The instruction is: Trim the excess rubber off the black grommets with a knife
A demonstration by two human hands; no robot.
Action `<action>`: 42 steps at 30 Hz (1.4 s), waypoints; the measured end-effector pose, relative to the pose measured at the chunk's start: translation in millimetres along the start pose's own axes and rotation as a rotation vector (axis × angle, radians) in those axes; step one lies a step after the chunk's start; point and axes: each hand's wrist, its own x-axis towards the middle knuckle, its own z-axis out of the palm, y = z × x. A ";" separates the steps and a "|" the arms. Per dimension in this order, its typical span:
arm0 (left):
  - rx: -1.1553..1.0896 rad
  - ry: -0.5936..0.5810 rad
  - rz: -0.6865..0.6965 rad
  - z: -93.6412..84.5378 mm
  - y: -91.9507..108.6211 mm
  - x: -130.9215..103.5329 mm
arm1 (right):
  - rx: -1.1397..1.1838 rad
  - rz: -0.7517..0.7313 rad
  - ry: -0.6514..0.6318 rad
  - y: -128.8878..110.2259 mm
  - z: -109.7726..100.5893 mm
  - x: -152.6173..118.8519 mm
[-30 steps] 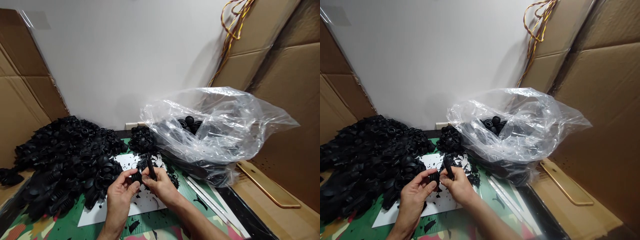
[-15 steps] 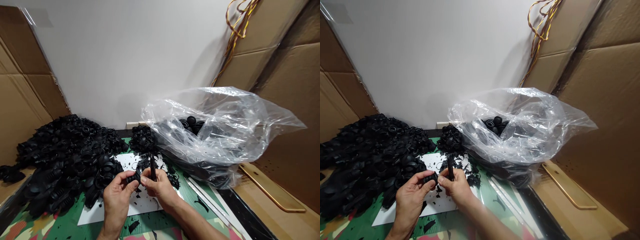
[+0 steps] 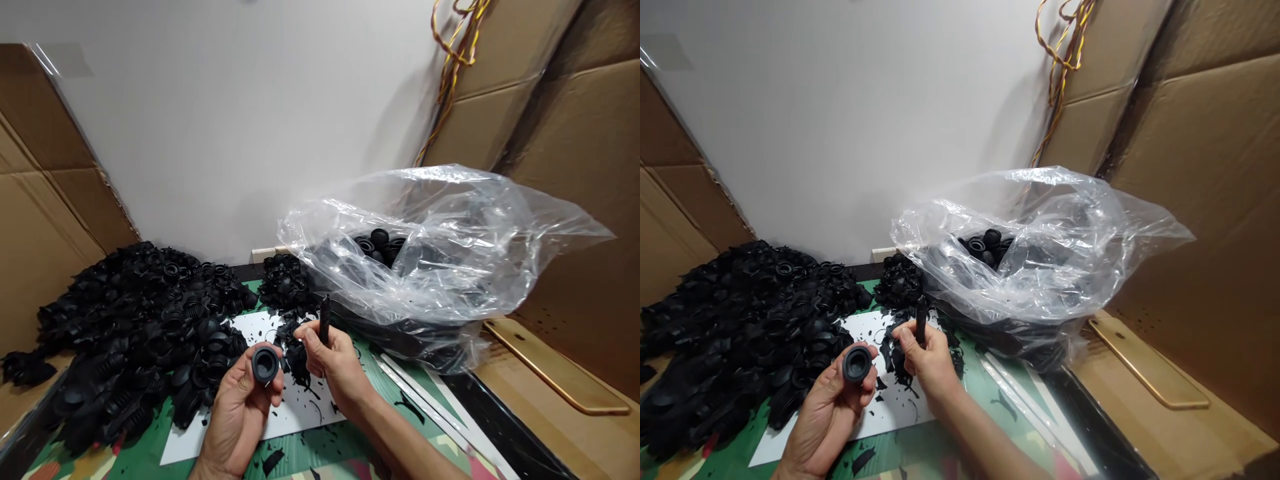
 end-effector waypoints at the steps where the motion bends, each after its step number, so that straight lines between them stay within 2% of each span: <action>1: -0.001 -0.012 0.000 -0.4 -0.2 0.0 | 0.002 -0.003 -0.002 0.1 0.0 -0.1; 5: -0.014 -0.002 -0.002 -1.1 -0.3 1.2 | 0.030 0.023 -0.030 2.2 0.5 0.1; 11: -0.029 0.148 -0.008 2.8 1.2 3.0 | -0.009 0.080 -0.024 2.0 1.4 -0.6; 14: -0.041 0.172 -0.009 4.0 1.2 3.3 | -0.056 0.075 -0.007 0.1 2.6 -2.2; 22: -0.033 0.153 -0.003 2.2 0.3 2.4 | -0.212 -0.038 0.020 -6.5 2.9 -3.1; 30: -0.029 0.045 -0.004 -2.0 -1.4 0.8 | -0.267 0.014 -0.094 -5.4 -1.0 -2.2; 34: -0.016 0.026 0.004 -1.1 0.0 -0.9 | -0.232 0.021 -0.074 -2.9 -1.8 -1.4; 39: -0.006 0.002 -0.013 -1.1 0.4 -0.6 | -0.117 -0.013 0.012 -6.9 -2.1 -1.7; 42: -0.008 0.005 -0.011 -0.2 0.2 -0.7 | -0.067 0.017 0.010 -8.9 -1.5 -1.7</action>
